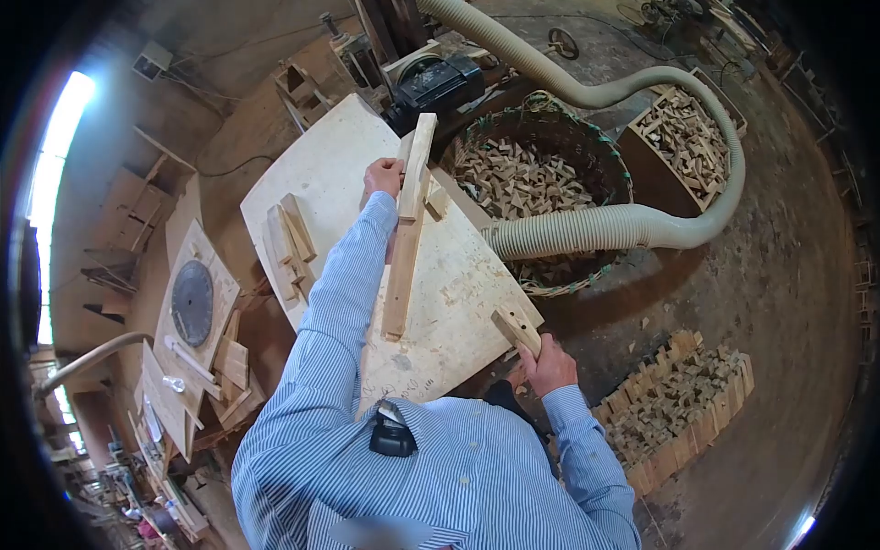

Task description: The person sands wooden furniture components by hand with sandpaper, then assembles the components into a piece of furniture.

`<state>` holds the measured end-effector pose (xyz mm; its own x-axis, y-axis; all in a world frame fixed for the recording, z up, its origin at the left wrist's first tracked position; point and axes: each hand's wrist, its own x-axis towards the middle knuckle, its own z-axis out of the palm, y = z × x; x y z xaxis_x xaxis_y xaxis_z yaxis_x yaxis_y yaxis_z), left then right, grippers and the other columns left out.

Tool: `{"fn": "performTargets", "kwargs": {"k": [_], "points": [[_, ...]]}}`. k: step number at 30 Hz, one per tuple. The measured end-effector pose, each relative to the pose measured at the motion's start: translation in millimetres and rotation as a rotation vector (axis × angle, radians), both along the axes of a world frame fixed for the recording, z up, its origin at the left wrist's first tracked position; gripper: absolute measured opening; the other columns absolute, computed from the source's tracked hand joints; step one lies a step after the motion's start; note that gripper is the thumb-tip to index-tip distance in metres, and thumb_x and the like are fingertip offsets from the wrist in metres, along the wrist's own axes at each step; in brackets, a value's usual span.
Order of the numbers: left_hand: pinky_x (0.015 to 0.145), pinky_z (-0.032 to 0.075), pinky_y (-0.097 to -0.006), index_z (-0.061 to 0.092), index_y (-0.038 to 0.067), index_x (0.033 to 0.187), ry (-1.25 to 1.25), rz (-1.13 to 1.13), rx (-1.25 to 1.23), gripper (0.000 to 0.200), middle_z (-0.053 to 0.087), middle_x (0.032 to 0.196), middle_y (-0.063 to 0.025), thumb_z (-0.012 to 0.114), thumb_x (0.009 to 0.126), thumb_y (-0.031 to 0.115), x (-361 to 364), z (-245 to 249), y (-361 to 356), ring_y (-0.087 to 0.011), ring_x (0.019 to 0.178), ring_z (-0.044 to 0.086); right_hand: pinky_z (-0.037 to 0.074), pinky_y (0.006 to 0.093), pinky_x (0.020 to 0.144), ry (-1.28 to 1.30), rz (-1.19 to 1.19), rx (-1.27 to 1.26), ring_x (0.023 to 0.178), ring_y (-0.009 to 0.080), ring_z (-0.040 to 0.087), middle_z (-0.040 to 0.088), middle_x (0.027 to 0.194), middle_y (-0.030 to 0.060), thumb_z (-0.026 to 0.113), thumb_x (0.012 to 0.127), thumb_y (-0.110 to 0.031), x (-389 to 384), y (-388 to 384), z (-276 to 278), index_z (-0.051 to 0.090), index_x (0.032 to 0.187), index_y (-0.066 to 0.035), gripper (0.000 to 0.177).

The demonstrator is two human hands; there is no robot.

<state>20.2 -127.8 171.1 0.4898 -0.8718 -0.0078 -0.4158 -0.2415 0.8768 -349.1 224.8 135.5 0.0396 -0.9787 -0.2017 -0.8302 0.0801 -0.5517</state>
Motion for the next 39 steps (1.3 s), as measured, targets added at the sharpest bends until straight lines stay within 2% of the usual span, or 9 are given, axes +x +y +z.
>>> {"fn": "performTargets", "kwargs": {"k": [4, 7, 10, 21, 24, 31, 39], "points": [[0.078, 0.061, -0.0333, 0.08, 0.0, 0.11, 0.015, 0.039, 0.004, 0.025, 0.08, 0.097, -0.0127, 0.077, 0.096, 0.02, 1.5, -2.9, -7.3, -0.0185, 0.082, 0.076, 0.058, 0.056, 0.072, 0.0, 0.013, -0.008, 0.082, 0.047, 0.073, 0.073, 0.09, 0.0282, 0.065, 0.101, -0.046, 0.6, 1.7, -1.9, 0.054, 0.11, -0.004, 0.044], [0.08, 0.061, -0.0354, 0.081, 0.002, 0.106, -0.123, 0.051, -0.036, 0.023, 0.081, 0.095, -0.0125, 0.079, 0.094, 0.022, 12.2, -9.8, -31.4, -0.0204, 0.083, 0.076, 0.057, 0.0567, 0.07, 0.006, 0.021, -0.016, 0.078, 0.0479, 0.072, 0.073, 0.086, 0.0279, 0.065, 0.101, -0.045, 6.1, -15.5, -3.3, 0.054, 0.11, -0.004, 0.044], [0.082, 0.06, -0.037, 0.082, 0.004, 0.103, -0.134, 0.109, -0.036, 0.023, 0.081, 0.093, -0.0116, 0.08, 0.092, 0.025, 15.1, -1.9, -37.1, -0.022, 0.082, 0.076, 0.055, 0.0571, 0.073, 0.0, 0.01, 0.007, 0.084, 0.0494, 0.07, 0.071, 0.089, 0.0286, 0.064, 0.103, -0.043, 15.8, -24.9, 6.8, 0.055, 0.107, -0.002, 0.042], [0.084, 0.059, -0.0384, 0.083, 0.006, 0.096, -0.156, 0.141, -0.067, 0.022, 0.081, 0.093, -0.011, 0.082, 0.09, 0.027, 63.5, 2.7, -102.9, -0.0245, 0.084, 0.076, 0.056, 0.0571, 0.074, 0.002, 0.019, -0.023, 0.085, 0.0499, 0.07, 0.071, 0.091, 0.0298, 0.063, 0.103, -0.045, 66.8, -86.0, 25.4, 0.057, 0.107, -0.002, 0.044], [0.087, 0.058, -0.0412, 0.083, 0.008, 0.091, -0.06, 0.143, -0.065, 0.019, 0.08, 0.092, -0.0132, 0.084, 0.085, 0.026, 78.4, 6.7, -122.8, -0.0287, 0.089, 0.076, 0.055, 0.0574, 0.074, 0.02, 0.024, -0.021, 0.085, 0.0501, 0.07, 0.071, 0.091, 0.0298, 0.063, 0.103, -0.045, 79.4, -105.0, 27.3, 0.058, 0.109, -0.002, 0.044], [0.088, 0.058, -0.0417, 0.084, 0.01, 0.093, -0.115, 0.144, -0.05, 0.018, 0.08, 0.094, -0.0128, 0.084, 0.086, 0.026, 96.4, 21.2, -147.1, -0.0294, 0.091, 0.076, 0.055, 0.0581, 0.073, 0.035, 0.017, -0.07, 0.083, 0.0499, 0.07, 0.071, 0.089, 0.029, 0.063, 0.103, -0.045, 102.7, -136.4, 29.2, 0.057, 0.108, -0.002, 0.044], [0.089, 0.058, -0.0433, 0.083, 0.009, 0.092, -0.196, 0.134, -0.103, 0.02, 0.08, 0.094, -0.0133, 0.084, 0.086, 0.028, 122.0, 0.9, -188.2, -0.0309, 0.092, 0.075, 0.055, 0.0574, 0.073, 0.032, -0.009, -0.019, 0.084, 0.0486, 0.071, 0.072, 0.089, 0.0285, 0.062, 0.103, -0.046, 120.1, -157.8, 38.5, 0.056, 0.107, -0.004, 0.043]]}}
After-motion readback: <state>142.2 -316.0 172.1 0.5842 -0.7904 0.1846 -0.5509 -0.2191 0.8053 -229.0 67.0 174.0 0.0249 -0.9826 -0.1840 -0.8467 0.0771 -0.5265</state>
